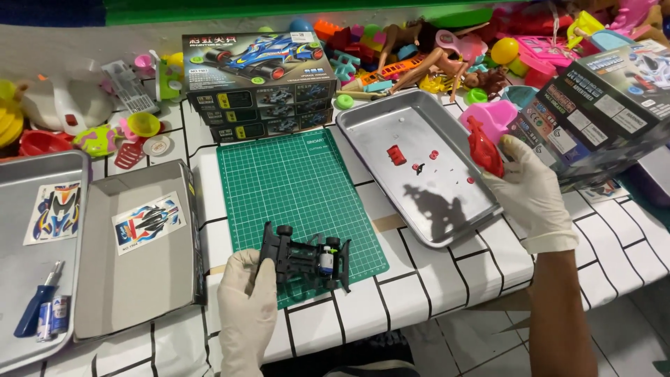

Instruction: The person assembles a red toy car on a green cutting mat. They insert a battery into the black chassis, attach the red body shell, and then install four red wheels onto the vehicle.

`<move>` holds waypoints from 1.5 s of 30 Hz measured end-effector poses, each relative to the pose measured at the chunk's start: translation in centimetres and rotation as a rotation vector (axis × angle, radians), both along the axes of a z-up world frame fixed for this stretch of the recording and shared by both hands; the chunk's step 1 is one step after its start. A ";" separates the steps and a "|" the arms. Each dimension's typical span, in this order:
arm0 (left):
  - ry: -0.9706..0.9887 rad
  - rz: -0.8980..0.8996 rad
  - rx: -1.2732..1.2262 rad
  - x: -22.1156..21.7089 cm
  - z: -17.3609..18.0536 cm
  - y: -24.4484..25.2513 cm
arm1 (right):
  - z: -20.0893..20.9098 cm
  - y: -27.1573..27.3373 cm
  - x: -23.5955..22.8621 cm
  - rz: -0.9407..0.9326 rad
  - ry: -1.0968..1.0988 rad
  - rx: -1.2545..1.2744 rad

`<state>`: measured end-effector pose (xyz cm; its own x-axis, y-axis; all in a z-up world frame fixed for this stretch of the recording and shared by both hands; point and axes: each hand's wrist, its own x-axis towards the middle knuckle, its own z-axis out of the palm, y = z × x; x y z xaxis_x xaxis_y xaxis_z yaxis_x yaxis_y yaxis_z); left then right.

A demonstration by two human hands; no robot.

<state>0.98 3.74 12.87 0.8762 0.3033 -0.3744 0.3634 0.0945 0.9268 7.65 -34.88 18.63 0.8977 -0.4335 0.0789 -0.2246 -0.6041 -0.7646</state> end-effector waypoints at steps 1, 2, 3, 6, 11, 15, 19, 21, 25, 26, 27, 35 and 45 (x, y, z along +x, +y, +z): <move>-0.017 -0.016 -0.005 0.0 -0.2 0.2 | 0.7 1.1 -0.3 0.059 -0.010 0.133; -0.035 -0.029 -0.011 0.1 -0.3 0.4 | 1.5 2.1 -0.5 0.119 -0.019 0.265; -0.034 -0.025 -0.012 0.1 0.5 0.0 | 1.3 3.1 -1.0 0.123 -0.017 0.265; 0.009 0.032 -0.045 0.3 0.8 -0.3 | -0.3 6.5 -2.1 0.269 0.024 0.108; -0.187 -0.057 0.040 0.3 -4.3 1.0 | -5.5 12.2 -3.9 0.980 -0.370 -0.033; -0.220 -0.068 0.042 0.2 -5.2 1.1 | -8.3 15.0 -3.3 1.045 -0.501 -0.307; -0.256 -0.037 0.026 0.2 -5.5 1.2 | -9.6 15.8 -2.5 1.121 -0.528 -0.344; -0.260 -0.044 0.025 0.2 -5.7 1.1 | -9.9 15.8 -2.7 1.112 -0.529 -0.320; -0.289 -0.065 0.021 0.4 -5.6 1.1 | -10.9 15.8 -2.1 1.081 -0.512 -0.319; -0.287 -0.069 0.058 0.4 -5.7 1.1 | -11.3 15.7 -1.9 1.102 -0.545 -0.300; -0.287 -0.072 0.056 0.5 -5.9 1.1 | -10.8 16.0 -2.2 1.099 -0.544 -0.302; -0.390 -0.053 -0.140 0.1 -4.5 0.8 | -10.9 17.4 -2.6 1.121 -0.570 -0.261; -0.174 0.097 -0.152 0.0 -2.0 0.4 | -7.1 16.5 -3.2 1.217 -0.535 -0.002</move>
